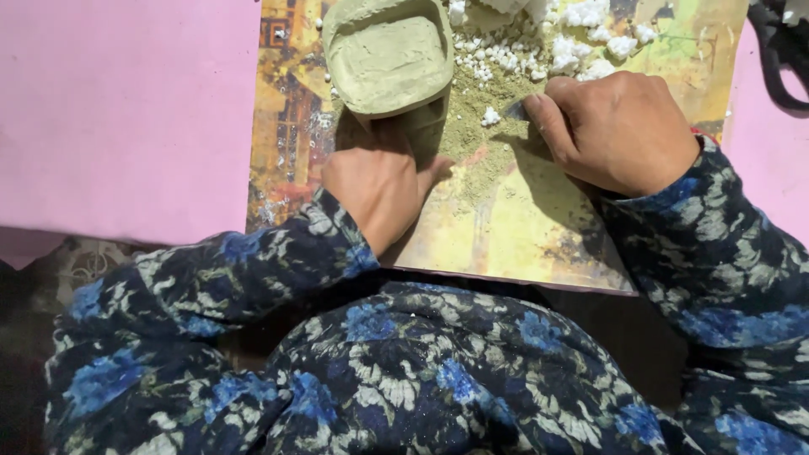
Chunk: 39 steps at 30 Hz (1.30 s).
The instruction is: Using a utility knife to carve and scrape a block of floral foam into a container shape.
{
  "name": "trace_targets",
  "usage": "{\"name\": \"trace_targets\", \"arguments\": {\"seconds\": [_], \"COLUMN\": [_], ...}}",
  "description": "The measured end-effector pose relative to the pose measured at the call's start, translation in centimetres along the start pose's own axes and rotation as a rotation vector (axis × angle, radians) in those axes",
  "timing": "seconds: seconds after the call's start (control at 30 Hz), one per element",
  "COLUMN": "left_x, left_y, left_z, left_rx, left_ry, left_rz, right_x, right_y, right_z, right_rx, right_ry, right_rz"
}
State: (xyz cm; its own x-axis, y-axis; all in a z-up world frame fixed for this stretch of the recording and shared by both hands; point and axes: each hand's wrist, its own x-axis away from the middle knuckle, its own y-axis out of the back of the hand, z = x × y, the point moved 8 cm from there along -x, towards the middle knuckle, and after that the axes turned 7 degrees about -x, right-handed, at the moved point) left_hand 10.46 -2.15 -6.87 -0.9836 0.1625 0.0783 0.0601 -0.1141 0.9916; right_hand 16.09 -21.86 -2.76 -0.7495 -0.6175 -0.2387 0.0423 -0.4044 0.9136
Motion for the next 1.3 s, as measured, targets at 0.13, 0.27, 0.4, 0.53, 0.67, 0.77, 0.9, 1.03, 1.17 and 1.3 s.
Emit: {"name": "trace_targets", "arguments": {"seconds": [0.13,0.27,0.4,0.53,0.67,0.77,0.9,1.03,1.17,1.3], "left_x": [0.6,2.0,0.9,1.5,2.6,1.2,1.4,2.4,1.0,2.3], "left_y": [0.2,1.1,1.4,1.2,0.8,1.0,1.5,0.8,1.0,0.4], "left_z": [-0.1,-0.4,-0.3,-0.3,-0.4,-0.2,-0.5,-0.7,-0.4,-0.2], "left_rx": [0.0,0.1,0.095,0.08,0.068,0.14,0.086,0.107,0.106,0.099], "left_ry": [0.028,0.015,0.03,0.037,0.055,-0.017,0.026,0.027,0.018,0.03], "left_rz": [0.009,-0.087,-0.039,0.012,0.062,-0.002,0.062,0.071,0.09,0.277], "right_x": [0.2,-0.1,0.0,-0.1,-0.1,-0.1,-0.1,0.0,0.0,0.0], "right_y": [0.0,0.3,-0.1,-0.2,-0.1,-0.3,-0.2,0.0,-0.5,0.1], "right_z": [0.1,0.4,0.2,0.1,0.1,0.1,-0.1,0.1,-0.2,0.2], "right_rx": [0.009,-0.031,0.023,0.01,0.004,-0.006,0.026,0.012,0.005,0.017], "right_ry": [0.014,0.011,-0.006,0.002,-0.006,-0.005,-0.018,-0.007,-0.005,-0.001], "right_rz": [0.002,0.013,0.017,0.023,0.018,0.027,0.017,0.008,0.033,0.004]}}
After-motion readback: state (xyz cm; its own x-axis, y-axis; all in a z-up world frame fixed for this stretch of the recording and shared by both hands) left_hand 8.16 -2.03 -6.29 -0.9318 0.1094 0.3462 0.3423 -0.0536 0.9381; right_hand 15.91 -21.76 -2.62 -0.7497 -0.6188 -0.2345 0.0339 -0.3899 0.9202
